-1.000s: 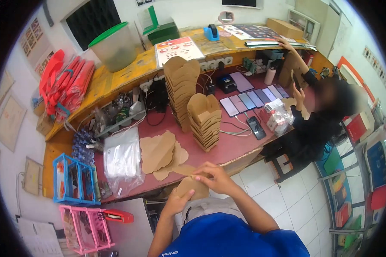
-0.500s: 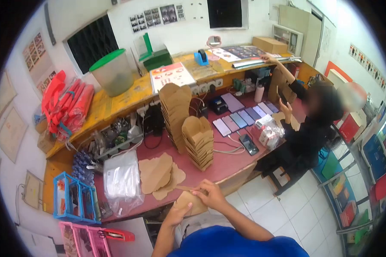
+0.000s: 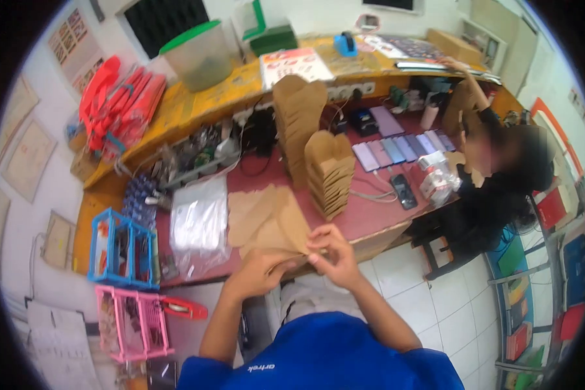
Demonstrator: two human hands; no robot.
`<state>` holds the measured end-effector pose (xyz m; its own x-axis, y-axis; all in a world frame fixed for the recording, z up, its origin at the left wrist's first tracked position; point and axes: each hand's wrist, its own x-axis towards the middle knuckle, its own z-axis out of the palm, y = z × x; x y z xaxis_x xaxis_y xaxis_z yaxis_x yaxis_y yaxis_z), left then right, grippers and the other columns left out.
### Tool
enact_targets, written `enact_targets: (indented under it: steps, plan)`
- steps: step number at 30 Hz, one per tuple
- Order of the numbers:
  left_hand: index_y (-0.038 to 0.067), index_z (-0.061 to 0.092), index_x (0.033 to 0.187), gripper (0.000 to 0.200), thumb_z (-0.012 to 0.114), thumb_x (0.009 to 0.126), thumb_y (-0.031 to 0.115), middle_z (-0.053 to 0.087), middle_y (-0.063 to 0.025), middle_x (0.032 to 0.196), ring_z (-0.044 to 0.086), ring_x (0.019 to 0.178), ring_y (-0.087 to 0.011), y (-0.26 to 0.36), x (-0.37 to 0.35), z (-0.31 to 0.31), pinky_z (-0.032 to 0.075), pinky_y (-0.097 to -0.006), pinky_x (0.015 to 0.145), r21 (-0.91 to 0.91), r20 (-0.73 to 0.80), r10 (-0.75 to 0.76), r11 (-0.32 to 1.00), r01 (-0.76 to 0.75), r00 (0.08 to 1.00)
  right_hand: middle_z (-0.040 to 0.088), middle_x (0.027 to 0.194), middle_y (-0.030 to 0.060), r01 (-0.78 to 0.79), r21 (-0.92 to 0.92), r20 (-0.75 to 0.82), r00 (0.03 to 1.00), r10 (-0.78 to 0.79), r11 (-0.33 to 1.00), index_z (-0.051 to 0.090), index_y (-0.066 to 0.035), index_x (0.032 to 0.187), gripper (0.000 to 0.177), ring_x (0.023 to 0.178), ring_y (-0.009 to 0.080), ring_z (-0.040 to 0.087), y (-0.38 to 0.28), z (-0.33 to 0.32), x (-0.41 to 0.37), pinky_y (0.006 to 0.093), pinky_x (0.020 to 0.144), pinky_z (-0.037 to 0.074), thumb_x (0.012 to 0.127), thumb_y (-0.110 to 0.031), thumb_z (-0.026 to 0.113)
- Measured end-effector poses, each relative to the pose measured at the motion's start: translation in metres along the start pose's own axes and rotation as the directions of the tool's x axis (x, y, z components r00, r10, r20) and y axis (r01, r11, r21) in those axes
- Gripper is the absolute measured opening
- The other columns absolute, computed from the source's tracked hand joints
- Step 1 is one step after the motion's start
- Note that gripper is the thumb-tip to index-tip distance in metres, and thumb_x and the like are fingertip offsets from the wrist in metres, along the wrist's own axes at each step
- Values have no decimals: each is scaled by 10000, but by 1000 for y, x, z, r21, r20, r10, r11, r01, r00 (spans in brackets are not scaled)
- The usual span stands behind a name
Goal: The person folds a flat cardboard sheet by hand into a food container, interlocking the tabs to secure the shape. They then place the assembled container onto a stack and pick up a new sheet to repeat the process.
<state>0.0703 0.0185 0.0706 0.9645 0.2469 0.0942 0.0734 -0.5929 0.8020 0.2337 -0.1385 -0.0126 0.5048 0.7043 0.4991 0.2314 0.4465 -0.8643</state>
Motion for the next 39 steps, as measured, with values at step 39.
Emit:
enact_targets:
  steps: [39]
  plan:
    - [53, 331, 1557, 709, 733, 974, 91, 482, -143, 1419, 535, 1330, -261, -17, 29, 38, 502, -405, 1081, -655, -25, -178, 747, 118, 984, 525, 1354, 188, -20, -434, 182, 977, 109, 901, 541, -88, 1520, 653, 1274, 392, 488, -38, -8, 28, 483, 1110, 401, 900, -175, 729]
